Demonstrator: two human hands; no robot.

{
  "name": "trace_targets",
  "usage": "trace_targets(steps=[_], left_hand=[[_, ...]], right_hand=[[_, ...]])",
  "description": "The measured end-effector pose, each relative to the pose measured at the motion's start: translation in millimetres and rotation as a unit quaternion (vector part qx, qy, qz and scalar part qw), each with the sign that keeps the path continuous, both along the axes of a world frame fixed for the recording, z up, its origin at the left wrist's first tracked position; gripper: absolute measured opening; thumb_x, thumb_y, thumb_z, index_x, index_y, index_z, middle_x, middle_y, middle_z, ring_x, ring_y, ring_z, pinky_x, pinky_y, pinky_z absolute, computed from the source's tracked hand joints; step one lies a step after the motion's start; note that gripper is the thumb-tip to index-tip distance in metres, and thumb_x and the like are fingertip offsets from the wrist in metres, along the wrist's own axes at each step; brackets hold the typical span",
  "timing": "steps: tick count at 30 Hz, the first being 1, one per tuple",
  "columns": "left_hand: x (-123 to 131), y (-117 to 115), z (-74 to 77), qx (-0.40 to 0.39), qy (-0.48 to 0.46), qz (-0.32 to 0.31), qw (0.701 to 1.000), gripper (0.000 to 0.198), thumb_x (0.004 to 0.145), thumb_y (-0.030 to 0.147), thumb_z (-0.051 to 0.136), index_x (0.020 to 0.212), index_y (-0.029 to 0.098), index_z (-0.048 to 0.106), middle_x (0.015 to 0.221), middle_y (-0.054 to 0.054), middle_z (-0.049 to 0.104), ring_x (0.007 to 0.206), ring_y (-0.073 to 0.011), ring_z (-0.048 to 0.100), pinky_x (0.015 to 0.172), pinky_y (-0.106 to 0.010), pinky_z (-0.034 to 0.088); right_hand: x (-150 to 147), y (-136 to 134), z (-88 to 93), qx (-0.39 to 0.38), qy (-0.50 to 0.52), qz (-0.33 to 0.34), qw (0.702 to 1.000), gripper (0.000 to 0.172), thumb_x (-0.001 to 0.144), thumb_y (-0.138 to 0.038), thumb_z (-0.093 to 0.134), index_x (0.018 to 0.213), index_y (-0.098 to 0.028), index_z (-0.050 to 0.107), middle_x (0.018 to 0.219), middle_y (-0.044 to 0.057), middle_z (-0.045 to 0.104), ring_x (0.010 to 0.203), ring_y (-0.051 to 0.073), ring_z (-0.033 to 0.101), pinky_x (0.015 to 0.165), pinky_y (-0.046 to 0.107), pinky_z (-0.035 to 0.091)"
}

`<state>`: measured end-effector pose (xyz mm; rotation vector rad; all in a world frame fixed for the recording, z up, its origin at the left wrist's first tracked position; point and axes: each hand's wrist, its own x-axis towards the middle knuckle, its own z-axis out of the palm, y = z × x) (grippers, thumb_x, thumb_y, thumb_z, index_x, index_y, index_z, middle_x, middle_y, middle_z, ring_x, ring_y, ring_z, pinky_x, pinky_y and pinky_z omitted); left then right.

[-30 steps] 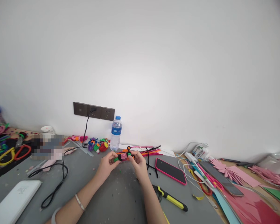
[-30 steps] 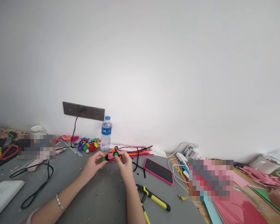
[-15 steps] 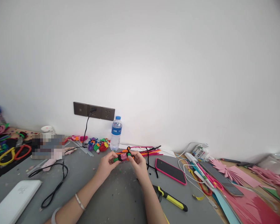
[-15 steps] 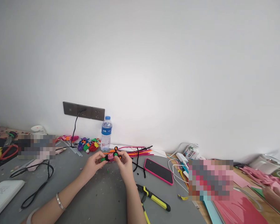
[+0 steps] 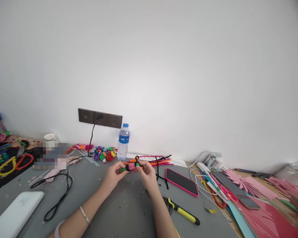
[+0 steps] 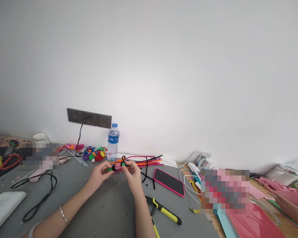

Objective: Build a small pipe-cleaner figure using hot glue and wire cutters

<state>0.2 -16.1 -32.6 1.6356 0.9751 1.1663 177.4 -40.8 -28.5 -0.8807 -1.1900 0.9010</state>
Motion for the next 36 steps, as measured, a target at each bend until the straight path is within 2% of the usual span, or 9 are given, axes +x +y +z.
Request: trace_targets(steps=[7, 14, 21, 36], left_hand=[[0.8, -1.7, 3.2, -0.009, 0.001, 0.000, 1.000, 0.025, 0.071, 0.038, 0.066, 0.071, 0.021, 0.046, 0.057, 0.005, 0.056, 0.046, -0.0102, 0.044, 0.049, -0.021, 0.036], [0.1, -0.1, -0.5, -0.001, 0.005, 0.002, 1.000, 0.023, 0.072, 0.035, 0.065, 0.072, 0.021, 0.047, 0.059, 0.005, 0.057, 0.047, -0.0102, 0.044, 0.049, -0.022, 0.036], [0.7, -1.6, 3.8, -0.006, 0.004, 0.003, 1.000, 0.026, 0.070, 0.036, 0.066, 0.070, 0.021, 0.045, 0.057, 0.005, 0.055, 0.046, -0.0099, 0.043, 0.048, -0.021, 0.036], [-0.4, 1.2, -3.6, 0.019, 0.012, 0.013, 1.000, 0.022, 0.071, 0.034, 0.066, 0.070, 0.020, 0.049, 0.060, 0.004, 0.057, 0.049, -0.0100, 0.045, 0.049, -0.020, 0.036]], right_hand=[[-0.6, -0.4, 1.3, -0.001, 0.000, -0.002, 1.000, 0.023, 0.077, -0.040, 0.071, 0.084, -0.020, 0.061, 0.085, 0.005, 0.065, 0.081, 0.020, 0.061, 0.070, 0.030, 0.048], [-0.8, -1.6, 2.5, -0.004, -0.001, -0.003, 1.000, 0.023, 0.077, -0.040, 0.071, 0.084, -0.020, 0.061, 0.085, 0.005, 0.065, 0.082, 0.021, 0.062, 0.071, 0.030, 0.048], [-0.4, -1.7, 3.3, 0.002, -0.009, 0.000, 1.000, 0.021, 0.077, -0.038, 0.071, 0.085, -0.020, 0.062, 0.088, 0.006, 0.066, 0.085, 0.021, 0.062, 0.071, 0.030, 0.047], [1.4, -5.6, 6.2, 0.017, -0.056, -0.021, 0.998, 0.021, 0.078, -0.038, 0.070, 0.088, -0.020, 0.063, 0.088, 0.006, 0.067, 0.086, 0.023, 0.063, 0.073, 0.032, 0.048]])
